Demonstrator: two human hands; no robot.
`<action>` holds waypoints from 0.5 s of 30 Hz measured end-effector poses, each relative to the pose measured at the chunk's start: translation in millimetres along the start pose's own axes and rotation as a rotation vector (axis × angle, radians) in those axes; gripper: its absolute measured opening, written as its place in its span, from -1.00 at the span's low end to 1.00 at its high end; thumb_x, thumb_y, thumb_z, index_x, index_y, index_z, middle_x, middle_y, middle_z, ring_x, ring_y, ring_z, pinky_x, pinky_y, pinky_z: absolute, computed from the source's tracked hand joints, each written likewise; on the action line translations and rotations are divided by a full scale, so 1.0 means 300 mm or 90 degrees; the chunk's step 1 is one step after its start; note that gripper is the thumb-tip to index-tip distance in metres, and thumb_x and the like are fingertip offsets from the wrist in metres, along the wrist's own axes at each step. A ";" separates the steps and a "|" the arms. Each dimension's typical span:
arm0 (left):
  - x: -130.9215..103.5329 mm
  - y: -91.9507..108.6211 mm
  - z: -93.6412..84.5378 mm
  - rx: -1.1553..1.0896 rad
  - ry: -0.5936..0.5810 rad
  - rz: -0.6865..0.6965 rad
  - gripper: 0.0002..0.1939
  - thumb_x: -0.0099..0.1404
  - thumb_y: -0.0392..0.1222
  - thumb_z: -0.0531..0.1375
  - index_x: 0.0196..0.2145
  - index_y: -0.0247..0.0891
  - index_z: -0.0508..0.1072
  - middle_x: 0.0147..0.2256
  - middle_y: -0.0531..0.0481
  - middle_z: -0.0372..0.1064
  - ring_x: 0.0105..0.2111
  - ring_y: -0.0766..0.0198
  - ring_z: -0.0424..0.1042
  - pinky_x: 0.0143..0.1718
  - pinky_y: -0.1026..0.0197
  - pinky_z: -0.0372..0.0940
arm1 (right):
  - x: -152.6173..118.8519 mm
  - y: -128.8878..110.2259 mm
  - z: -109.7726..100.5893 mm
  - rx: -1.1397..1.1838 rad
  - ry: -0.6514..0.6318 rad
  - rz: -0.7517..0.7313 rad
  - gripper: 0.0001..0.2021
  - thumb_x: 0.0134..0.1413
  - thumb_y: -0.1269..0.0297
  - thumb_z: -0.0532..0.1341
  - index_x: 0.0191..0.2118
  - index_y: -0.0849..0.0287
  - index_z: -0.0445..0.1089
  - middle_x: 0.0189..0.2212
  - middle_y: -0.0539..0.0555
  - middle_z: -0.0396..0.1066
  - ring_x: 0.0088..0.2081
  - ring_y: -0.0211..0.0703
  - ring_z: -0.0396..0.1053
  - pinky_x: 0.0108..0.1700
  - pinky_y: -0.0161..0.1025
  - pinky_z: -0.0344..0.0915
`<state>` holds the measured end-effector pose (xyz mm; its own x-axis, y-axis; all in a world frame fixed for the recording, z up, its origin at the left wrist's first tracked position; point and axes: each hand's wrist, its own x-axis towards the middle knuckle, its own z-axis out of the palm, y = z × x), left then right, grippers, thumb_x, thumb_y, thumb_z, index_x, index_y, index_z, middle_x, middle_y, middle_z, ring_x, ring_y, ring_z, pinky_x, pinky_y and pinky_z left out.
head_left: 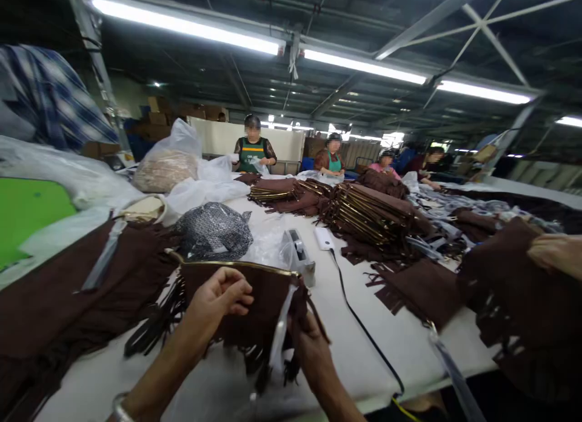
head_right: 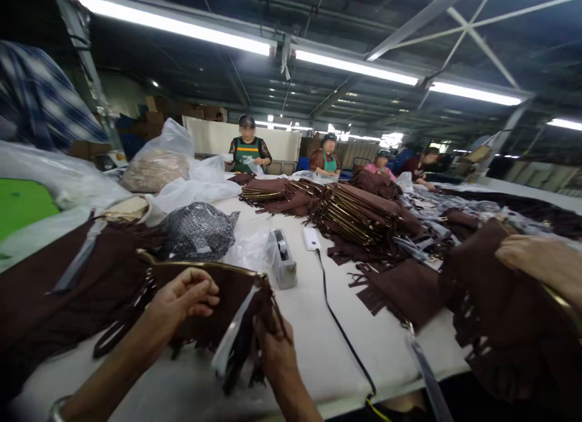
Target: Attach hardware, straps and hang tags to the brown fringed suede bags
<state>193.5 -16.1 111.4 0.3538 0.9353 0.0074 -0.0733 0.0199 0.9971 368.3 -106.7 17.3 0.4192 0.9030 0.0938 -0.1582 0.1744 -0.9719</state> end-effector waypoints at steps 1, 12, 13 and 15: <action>0.014 -0.007 0.003 0.039 0.001 0.015 -0.60 0.03 0.08 0.34 -0.36 -0.28 0.35 -0.42 -0.03 0.47 -0.41 0.17 0.51 -0.44 0.21 0.41 | 0.011 -0.007 -0.031 0.015 -0.005 0.029 -0.55 -0.12 -0.14 0.36 -0.38 0.22 0.47 -0.56 0.00 0.35 -0.50 -0.21 0.25 -0.43 -0.29 0.24; 0.037 -0.244 -0.048 0.409 -0.021 0.082 -0.76 0.21 0.02 0.14 -0.34 -0.22 0.41 -0.40 -0.01 0.46 -0.35 0.13 0.46 -0.30 0.17 0.37 | -0.065 0.066 -0.294 0.076 0.054 0.167 -0.58 -0.24 -0.03 0.44 -0.40 0.26 0.49 -0.50 0.12 0.46 -0.45 -0.06 0.39 -0.31 -0.10 0.33; 0.037 -0.248 -0.036 0.441 -0.027 0.098 -0.77 0.23 -0.01 0.12 -0.33 -0.21 0.42 -0.38 -0.02 0.47 -0.33 0.12 0.47 -0.27 0.15 0.38 | -0.078 0.077 -0.318 0.043 0.050 0.165 -0.61 -0.22 -0.03 0.43 -0.44 0.24 0.50 -0.52 0.13 0.46 -0.46 -0.03 0.39 -0.31 -0.07 0.34; 0.043 -0.252 -0.008 0.486 -0.034 0.156 -0.78 0.24 -0.05 0.10 -0.28 -0.21 0.45 -0.27 -0.07 0.50 -0.23 0.08 0.48 -0.14 0.08 0.38 | -0.097 0.095 -0.364 -0.026 0.064 0.131 -0.66 -0.24 -0.03 0.42 -0.48 0.17 0.51 -0.53 0.15 0.47 -0.42 0.04 0.41 -0.30 -0.03 0.36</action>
<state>201.2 -4.7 35.9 0.4560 0.8633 0.2163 0.4967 -0.4486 0.7430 449.1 -170.9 -36.8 0.4689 0.8741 -0.1268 -0.2145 -0.0265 -0.9764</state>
